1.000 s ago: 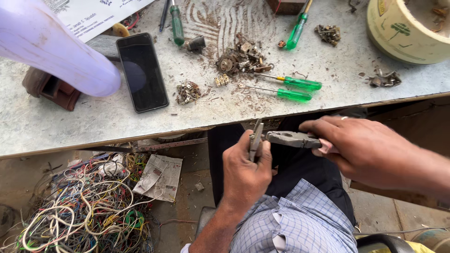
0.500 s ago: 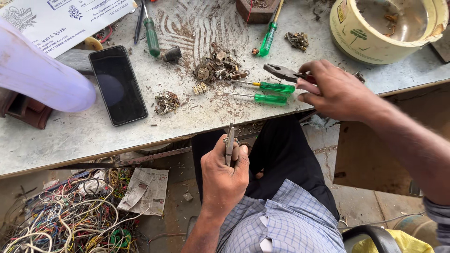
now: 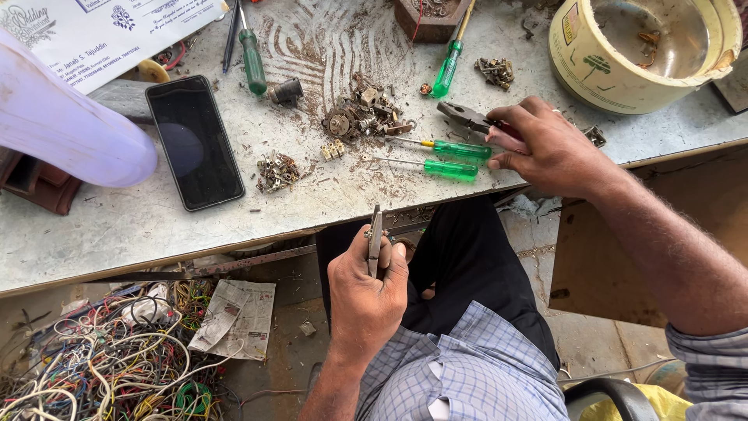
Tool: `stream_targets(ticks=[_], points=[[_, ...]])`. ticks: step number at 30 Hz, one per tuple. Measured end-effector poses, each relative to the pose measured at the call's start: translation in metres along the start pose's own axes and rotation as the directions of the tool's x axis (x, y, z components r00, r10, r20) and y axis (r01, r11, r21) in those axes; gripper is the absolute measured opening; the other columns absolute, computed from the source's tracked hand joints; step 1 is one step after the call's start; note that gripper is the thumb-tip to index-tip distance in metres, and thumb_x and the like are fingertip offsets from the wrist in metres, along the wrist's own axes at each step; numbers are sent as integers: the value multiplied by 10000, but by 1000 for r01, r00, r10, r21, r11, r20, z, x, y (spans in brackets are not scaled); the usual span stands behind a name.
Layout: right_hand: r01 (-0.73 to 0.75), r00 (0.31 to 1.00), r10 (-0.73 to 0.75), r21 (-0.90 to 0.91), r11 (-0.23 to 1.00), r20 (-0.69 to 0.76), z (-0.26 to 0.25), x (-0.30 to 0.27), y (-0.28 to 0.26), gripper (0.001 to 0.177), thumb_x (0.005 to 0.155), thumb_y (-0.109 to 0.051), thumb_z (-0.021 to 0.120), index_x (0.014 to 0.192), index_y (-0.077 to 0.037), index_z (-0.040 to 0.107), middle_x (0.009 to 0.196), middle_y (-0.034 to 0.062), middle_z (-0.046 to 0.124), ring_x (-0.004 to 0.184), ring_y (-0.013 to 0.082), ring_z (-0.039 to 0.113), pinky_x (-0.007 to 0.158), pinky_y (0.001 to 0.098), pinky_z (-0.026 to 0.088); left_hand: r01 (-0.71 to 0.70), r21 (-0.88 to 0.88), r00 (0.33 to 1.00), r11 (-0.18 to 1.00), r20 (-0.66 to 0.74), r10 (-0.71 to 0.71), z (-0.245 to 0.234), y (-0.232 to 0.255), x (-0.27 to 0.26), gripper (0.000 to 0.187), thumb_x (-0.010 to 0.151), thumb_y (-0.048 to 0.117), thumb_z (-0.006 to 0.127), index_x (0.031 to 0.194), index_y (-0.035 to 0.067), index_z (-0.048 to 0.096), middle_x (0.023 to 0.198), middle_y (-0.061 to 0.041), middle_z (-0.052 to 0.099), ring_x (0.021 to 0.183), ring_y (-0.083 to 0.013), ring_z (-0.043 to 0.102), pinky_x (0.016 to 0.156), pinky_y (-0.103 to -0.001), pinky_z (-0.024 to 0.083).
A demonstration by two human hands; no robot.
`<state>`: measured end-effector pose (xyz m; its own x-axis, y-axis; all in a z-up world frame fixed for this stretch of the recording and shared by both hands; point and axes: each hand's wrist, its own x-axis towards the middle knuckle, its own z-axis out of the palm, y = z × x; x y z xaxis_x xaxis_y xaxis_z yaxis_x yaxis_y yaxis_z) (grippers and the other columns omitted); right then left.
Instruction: The person uses pliers and a screwdriver to disassemble and manipulate small metal lock components on a cluttered workbench. They repeatedly pick up parts, adjust them with tools, and place them back on the table.
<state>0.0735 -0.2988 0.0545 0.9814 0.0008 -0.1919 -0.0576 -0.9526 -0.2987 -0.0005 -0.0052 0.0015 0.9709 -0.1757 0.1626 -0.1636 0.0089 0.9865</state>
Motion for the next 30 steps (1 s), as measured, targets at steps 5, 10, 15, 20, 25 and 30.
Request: stream_targets(ticks=[5,10,15,20,25,30], points=[[7,1000,-5,-58,998,27,6,4,-5,675,908,-423,689,1483,-139,478,1349,198,472,1282,362,489,1060,511,440,49,24,999,999,-7,-49,-1,0,1,267,969,64,670,778,95,486,619,52,360,555,-44,367,491,-259,323],[86,996,-86,-79,993,2,8,5,-17,625,954,-432,668,1492,-173,482,1347,202,492,1293,374,482,1068,515,425,36,38,999,999,-14,-35,-1,1,2,270,972,69,676,782,85,485,627,52,363,565,-45,366,497,-261,329],[169,977,-179,-95,981,-117,4,-2,-25,442,1006,-369,651,1415,-204,616,1331,171,558,1220,367,538,1013,506,463,34,21,999,999,-17,-34,-2,2,2,273,980,74,669,780,84,483,628,54,365,565,-44,367,502,-263,340],[327,891,-407,-341,881,-199,9,9,-31,252,951,-284,688,1168,-208,789,1252,127,642,1129,299,565,945,446,490,34,37,999,999,-17,-33,-4,5,2,271,970,65,667,778,78,475,628,49,358,566,-53,355,502,-277,322],[275,927,-355,-429,861,-120,16,21,-36,177,911,-231,712,1051,-209,818,1166,99,660,1089,273,547,906,417,486,27,47,1000,999,-11,-26,-5,8,1,286,962,64,663,767,81,454,625,42,340,562,-54,351,493,-279,316],[252,938,-326,-420,872,-114,13,24,-40,152,891,-216,711,1000,-208,817,1153,83,659,1098,268,545,930,419,483,11,9,1000,1000,-2,-11,-7,8,2,279,968,49,652,772,87,457,641,45,343,578,-52,349,507,-279,314]])
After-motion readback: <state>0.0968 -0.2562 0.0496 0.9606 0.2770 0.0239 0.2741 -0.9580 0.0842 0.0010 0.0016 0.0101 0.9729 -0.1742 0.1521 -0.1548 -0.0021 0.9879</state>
